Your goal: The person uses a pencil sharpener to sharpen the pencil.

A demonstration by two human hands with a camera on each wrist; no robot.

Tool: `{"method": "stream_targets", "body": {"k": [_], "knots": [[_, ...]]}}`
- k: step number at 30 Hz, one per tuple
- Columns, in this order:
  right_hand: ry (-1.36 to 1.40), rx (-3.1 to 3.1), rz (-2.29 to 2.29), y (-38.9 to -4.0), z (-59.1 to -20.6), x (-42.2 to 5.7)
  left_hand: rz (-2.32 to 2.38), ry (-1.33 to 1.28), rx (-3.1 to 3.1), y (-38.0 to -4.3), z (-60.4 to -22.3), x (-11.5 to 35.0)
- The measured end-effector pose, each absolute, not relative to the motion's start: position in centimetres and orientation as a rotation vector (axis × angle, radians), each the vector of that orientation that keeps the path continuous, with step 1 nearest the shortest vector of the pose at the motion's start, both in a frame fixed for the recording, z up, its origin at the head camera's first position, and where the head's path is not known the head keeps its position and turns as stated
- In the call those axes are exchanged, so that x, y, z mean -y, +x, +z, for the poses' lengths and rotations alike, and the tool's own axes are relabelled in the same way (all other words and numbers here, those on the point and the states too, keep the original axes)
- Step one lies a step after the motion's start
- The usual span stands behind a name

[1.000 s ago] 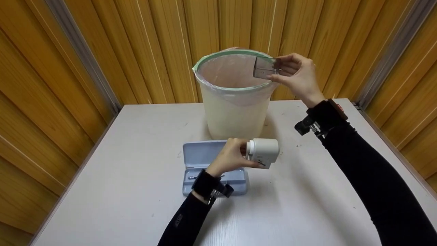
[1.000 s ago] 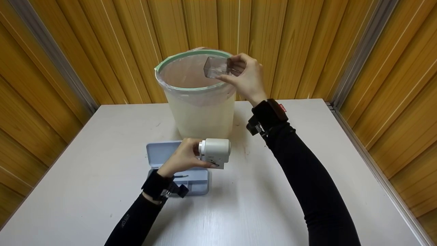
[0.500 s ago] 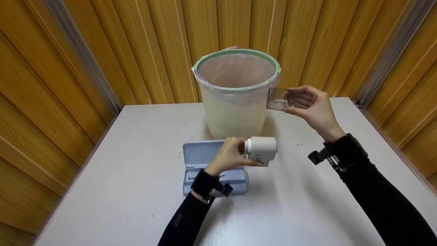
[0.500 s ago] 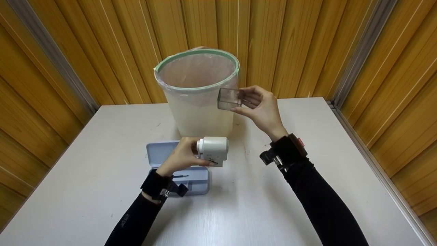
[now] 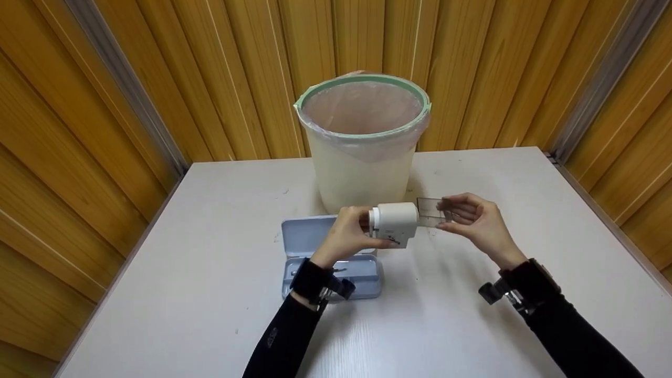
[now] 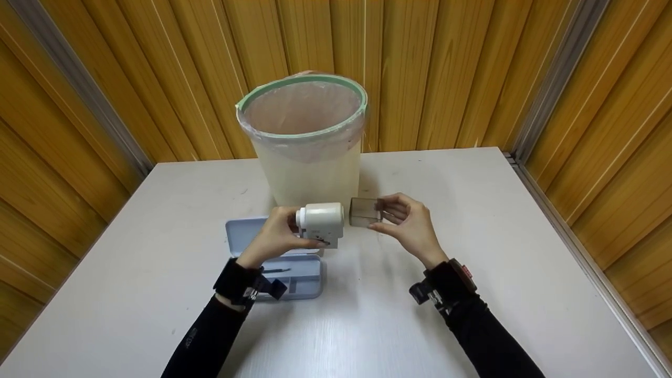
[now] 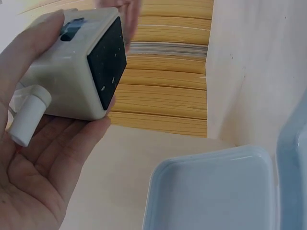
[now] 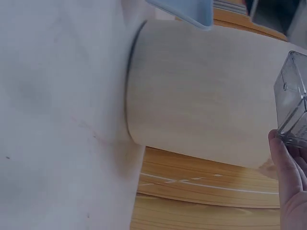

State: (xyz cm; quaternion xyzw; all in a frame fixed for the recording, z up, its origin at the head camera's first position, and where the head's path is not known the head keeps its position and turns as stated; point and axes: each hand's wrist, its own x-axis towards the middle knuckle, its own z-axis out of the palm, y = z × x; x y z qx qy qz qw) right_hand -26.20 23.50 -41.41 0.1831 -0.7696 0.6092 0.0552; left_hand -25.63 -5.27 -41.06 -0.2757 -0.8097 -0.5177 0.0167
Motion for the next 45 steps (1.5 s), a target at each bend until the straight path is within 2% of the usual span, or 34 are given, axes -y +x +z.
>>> {"method": "stream_targets", "body": {"k": [8,33,45], "knots": [[0.546,2.363,1.961,-24.9,-43.8,-23.0,-1.601,-0.831,2.532,-25.8,-41.4,5.1],[0.596,2.378,2.057,-24.3,-43.6,-20.6,-1.641,-0.852,2.530,-25.8,-42.1,4.0],[0.602,2.419,1.966,-24.2,-43.9,-20.4,-1.723,-0.845,2.519,-25.6,-42.6,3.1]]}}
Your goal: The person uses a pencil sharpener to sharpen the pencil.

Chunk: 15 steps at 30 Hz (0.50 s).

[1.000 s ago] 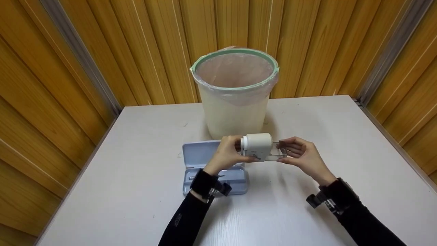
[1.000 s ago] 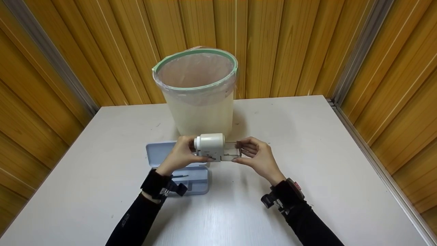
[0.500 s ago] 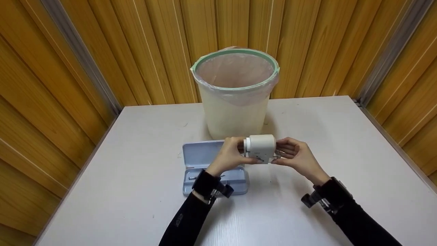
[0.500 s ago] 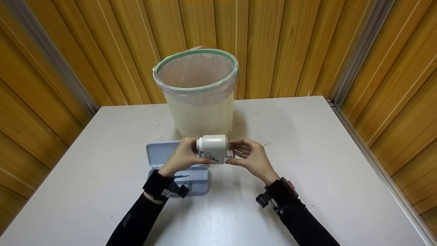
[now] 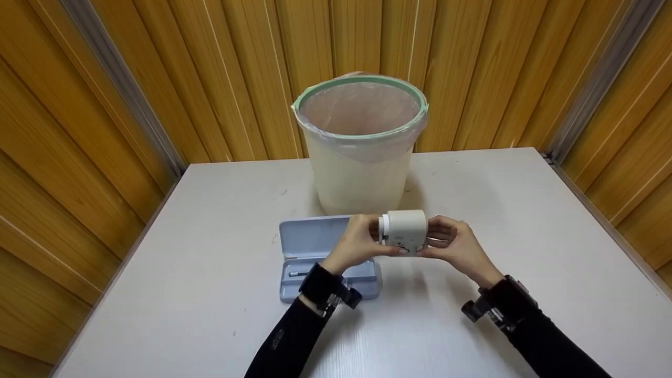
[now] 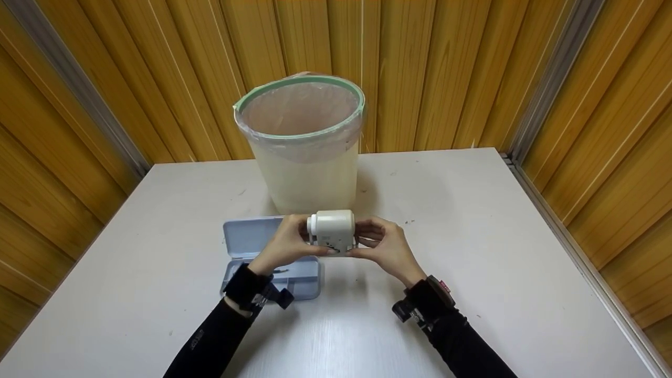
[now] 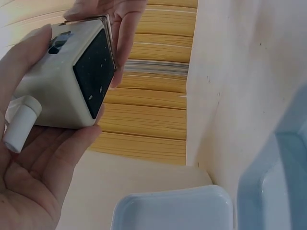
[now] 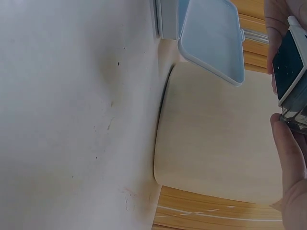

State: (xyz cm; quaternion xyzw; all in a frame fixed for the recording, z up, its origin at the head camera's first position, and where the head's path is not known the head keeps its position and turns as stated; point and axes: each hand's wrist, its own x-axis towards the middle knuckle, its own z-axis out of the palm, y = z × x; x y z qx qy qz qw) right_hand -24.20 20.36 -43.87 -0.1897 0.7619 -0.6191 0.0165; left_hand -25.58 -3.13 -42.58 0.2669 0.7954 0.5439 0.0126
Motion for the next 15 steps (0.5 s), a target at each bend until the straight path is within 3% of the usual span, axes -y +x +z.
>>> {"method": "stream_targets", "body": {"k": [15], "knots": [[-0.566,-2.375,-1.863,-24.04,-44.04,-19.81,1.653,0.923,-2.539,-25.64,-43.16,2.80]]}}
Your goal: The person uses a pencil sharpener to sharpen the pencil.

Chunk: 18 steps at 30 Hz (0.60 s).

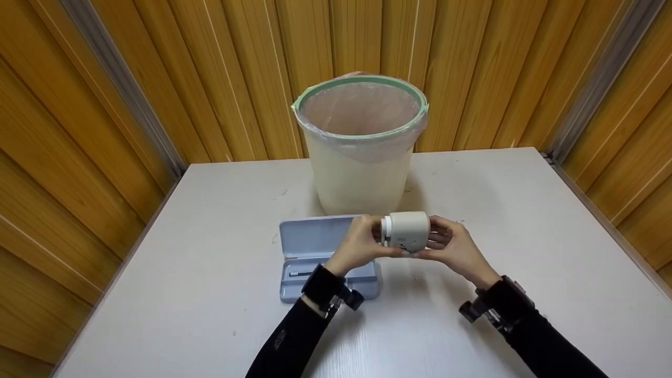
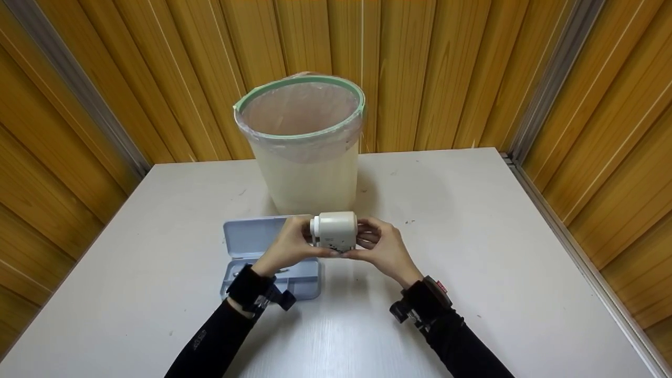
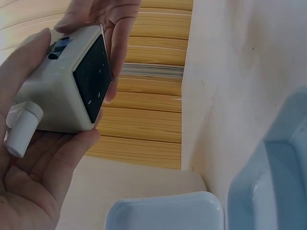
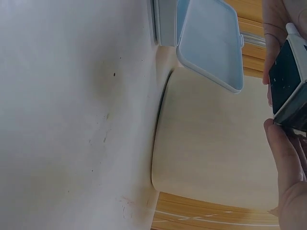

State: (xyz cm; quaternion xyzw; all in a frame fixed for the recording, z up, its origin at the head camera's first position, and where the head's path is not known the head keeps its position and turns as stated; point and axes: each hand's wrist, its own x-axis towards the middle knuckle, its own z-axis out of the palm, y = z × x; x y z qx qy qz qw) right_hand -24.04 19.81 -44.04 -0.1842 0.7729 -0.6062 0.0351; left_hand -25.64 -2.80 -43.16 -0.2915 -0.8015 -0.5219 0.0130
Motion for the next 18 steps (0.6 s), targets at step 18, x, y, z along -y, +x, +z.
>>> {"method": "stream_targets", "body": {"k": [18], "knots": [[-0.763,-2.491,-1.662,-23.6,-44.9,-19.4,-1.214,-1.081,2.804,-25.6,-42.7,3.6]]}}
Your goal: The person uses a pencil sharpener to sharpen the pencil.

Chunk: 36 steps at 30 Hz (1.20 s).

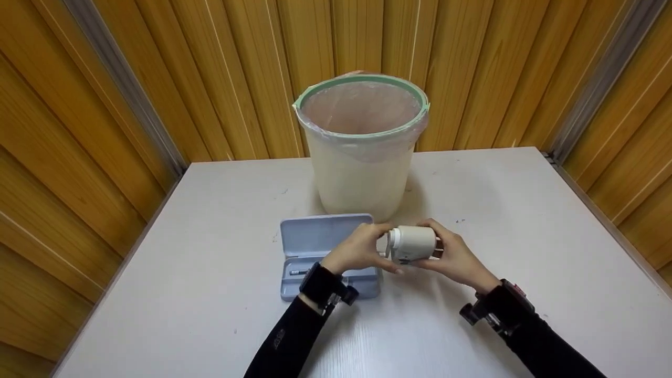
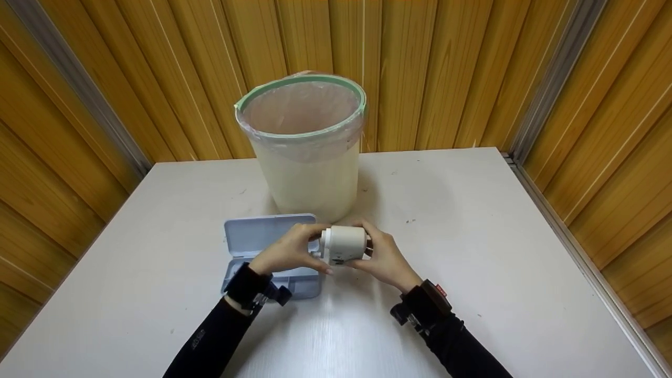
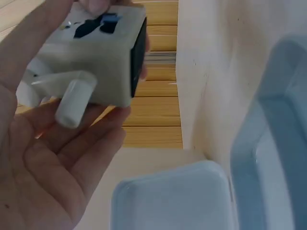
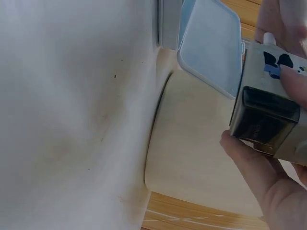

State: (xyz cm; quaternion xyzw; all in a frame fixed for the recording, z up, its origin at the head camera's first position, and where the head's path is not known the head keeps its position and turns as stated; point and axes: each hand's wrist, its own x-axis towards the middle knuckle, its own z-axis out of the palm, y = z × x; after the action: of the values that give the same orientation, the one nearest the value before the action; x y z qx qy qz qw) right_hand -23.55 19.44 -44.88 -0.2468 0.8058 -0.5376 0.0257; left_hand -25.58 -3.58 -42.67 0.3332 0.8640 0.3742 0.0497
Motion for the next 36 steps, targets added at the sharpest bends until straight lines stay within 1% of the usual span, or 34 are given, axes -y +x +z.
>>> {"method": "stream_targets", "body": {"k": [4,9,13,17,24,28,32,36], "knots": [[-0.739,-2.470,-1.618,-23.6,-45.6,-19.6,0.962,1.023,-2.818,-25.3,-41.5,4.9],[-0.721,-2.613,-1.484,-23.6,-46.3,-19.6,0.778,0.975,-3.152,-24.4,-40.7,7.2],[-0.678,-2.701,-1.392,-23.4,-46.8,-19.6,0.471,0.840,-3.425,-23.6,-41.2,9.4],[-0.640,-2.728,-1.358,-23.1,-47.3,-19.9,0.310,0.665,-3.561,-22.8,-42.2,11.9],[-0.576,-2.745,-1.323,-22.9,-47.6,-20.4,0.350,0.426,-3.555,-22.3,-43.0,16.3],[-0.551,-2.781,-1.251,-22.8,-47.6,-20.4,0.344,0.340,-3.531,-22.3,-43.2,18.1],[-0.595,-2.771,-1.176,-22.9,-47.0,-20.2,0.361,0.307,-3.532,-22.5,-43.3,19.0],[-0.695,-2.722,-1.072,-23.1,-45.5,-20.8,0.376,0.279,-3.512,-22.6,-43.2,19.5]]}}
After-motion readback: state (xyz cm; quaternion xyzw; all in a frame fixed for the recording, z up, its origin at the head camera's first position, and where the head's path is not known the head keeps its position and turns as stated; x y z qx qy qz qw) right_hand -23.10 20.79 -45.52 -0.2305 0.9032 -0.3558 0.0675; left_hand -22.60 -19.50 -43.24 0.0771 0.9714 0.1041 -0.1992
